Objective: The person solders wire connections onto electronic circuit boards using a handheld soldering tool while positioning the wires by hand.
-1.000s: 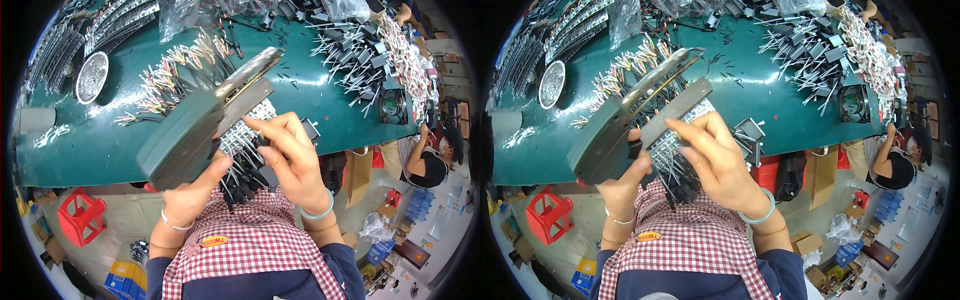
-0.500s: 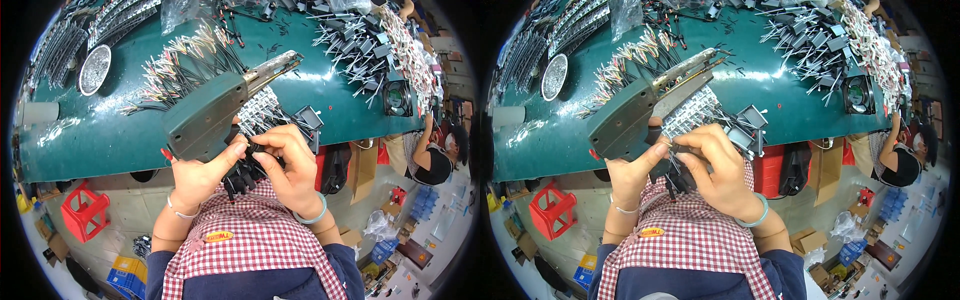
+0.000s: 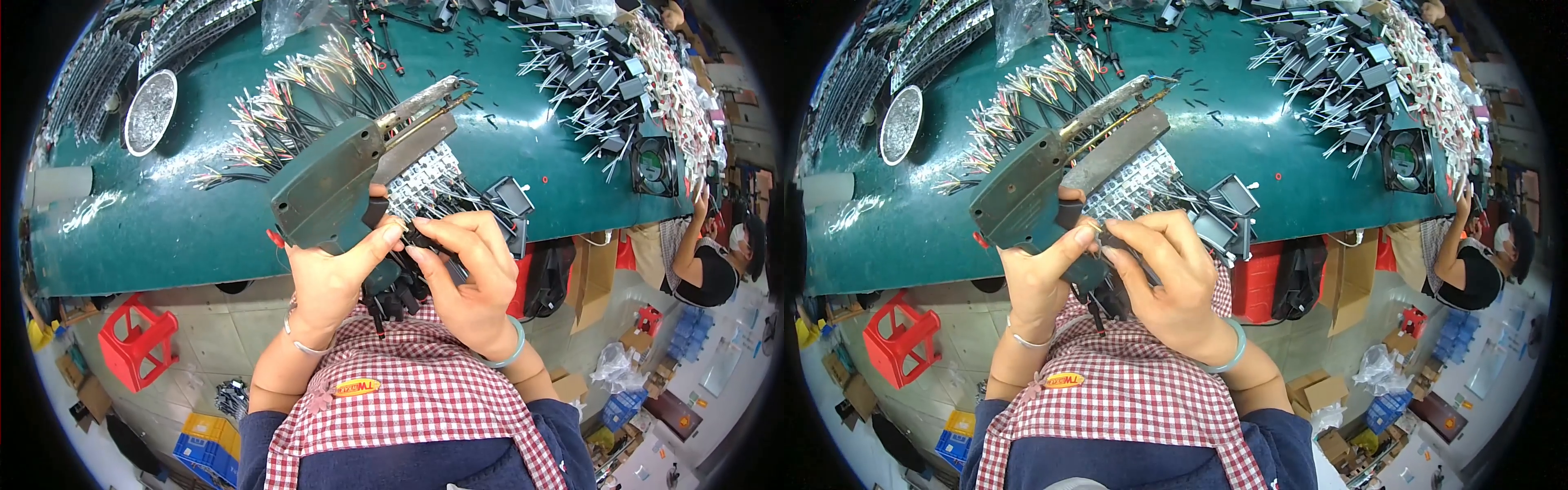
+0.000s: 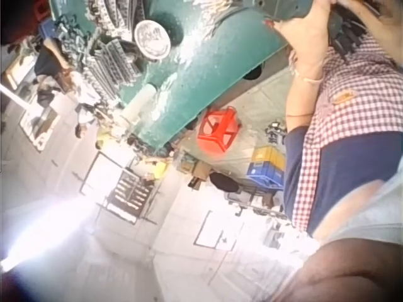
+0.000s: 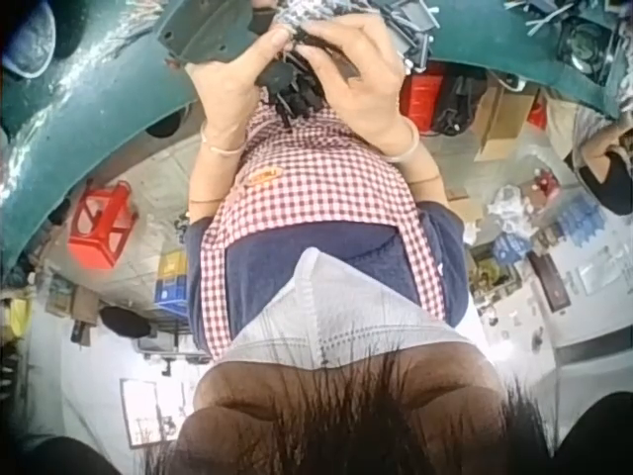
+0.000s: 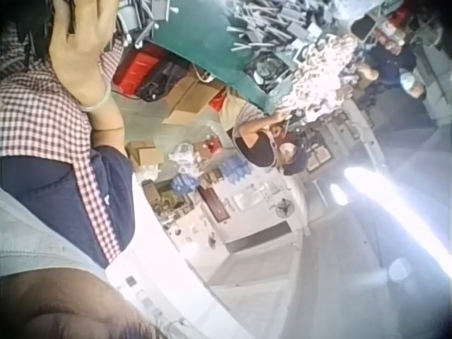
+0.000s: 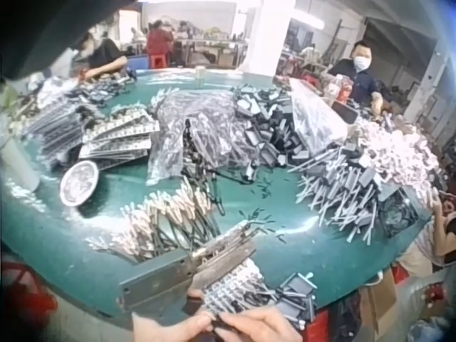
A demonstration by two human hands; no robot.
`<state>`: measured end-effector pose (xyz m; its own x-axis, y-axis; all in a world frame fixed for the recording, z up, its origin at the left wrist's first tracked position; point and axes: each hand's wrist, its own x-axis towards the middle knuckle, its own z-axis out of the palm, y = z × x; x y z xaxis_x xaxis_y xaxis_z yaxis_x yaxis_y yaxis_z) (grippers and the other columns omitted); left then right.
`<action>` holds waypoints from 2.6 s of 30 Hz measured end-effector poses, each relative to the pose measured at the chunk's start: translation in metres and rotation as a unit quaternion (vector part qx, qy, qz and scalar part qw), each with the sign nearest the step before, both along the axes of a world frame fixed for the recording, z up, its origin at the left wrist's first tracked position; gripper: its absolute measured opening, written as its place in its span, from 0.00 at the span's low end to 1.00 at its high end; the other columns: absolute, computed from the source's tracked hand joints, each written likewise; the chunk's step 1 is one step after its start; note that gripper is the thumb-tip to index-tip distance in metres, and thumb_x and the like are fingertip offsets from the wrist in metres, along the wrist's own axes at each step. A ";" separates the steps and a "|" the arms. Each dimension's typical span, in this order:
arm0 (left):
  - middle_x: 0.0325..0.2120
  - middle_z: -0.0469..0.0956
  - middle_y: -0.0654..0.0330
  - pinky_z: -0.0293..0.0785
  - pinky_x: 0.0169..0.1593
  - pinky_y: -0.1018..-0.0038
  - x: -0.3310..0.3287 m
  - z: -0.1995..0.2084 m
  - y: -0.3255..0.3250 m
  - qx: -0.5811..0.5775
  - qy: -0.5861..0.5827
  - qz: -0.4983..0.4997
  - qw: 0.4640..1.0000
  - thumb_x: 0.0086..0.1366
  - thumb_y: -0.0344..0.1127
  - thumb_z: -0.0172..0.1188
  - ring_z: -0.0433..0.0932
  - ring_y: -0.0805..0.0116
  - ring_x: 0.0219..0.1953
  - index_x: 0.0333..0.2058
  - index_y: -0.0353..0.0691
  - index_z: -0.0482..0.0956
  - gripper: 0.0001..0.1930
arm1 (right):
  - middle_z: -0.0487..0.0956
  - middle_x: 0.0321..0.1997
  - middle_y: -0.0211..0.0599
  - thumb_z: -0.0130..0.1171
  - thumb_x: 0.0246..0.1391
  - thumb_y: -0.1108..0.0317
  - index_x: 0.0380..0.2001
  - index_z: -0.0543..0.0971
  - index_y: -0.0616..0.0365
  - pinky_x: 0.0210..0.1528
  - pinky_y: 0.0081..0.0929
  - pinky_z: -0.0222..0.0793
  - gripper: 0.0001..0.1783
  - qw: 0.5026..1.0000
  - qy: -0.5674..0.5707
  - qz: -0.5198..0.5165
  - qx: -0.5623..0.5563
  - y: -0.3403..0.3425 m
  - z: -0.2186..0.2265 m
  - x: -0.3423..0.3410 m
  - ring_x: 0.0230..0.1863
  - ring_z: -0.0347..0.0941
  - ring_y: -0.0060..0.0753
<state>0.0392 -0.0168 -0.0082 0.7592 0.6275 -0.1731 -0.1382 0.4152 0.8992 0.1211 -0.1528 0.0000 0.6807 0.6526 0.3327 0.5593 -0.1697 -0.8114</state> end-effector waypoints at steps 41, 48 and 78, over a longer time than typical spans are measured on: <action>0.34 0.80 0.60 0.75 0.37 0.78 0.011 -0.006 -0.007 -0.012 0.007 -0.023 1.000 0.60 0.22 0.66 0.77 0.75 0.33 0.50 0.30 0.75 0.20 | 0.76 0.38 0.39 0.66 0.48 0.84 0.40 0.78 0.67 0.28 0.18 0.67 0.14 0.997 0.051 -0.049 0.016 0.005 -0.002 0.008 0.30 0.71 0.22; 0.43 0.81 0.59 0.77 0.44 0.76 -0.009 -0.001 -0.001 -0.009 0.118 -0.032 0.992 0.59 0.24 0.68 0.79 0.72 0.41 0.53 0.32 0.76 0.22 | 0.76 0.35 0.41 0.66 0.43 0.82 0.35 0.78 0.62 0.36 0.36 0.71 0.13 0.986 -0.082 -0.087 -0.120 -0.001 -0.013 0.030 0.35 0.74 0.44; 0.31 0.81 0.52 0.78 0.38 0.69 -0.070 -0.019 0.013 0.385 0.203 -0.125 0.891 0.49 0.24 0.69 0.82 0.58 0.31 0.35 0.30 0.84 0.12 | 0.75 0.32 0.38 0.68 0.40 0.81 0.34 0.79 0.62 0.30 0.32 0.71 0.14 0.968 -0.167 -0.124 -0.137 0.006 -0.033 0.039 0.31 0.74 0.39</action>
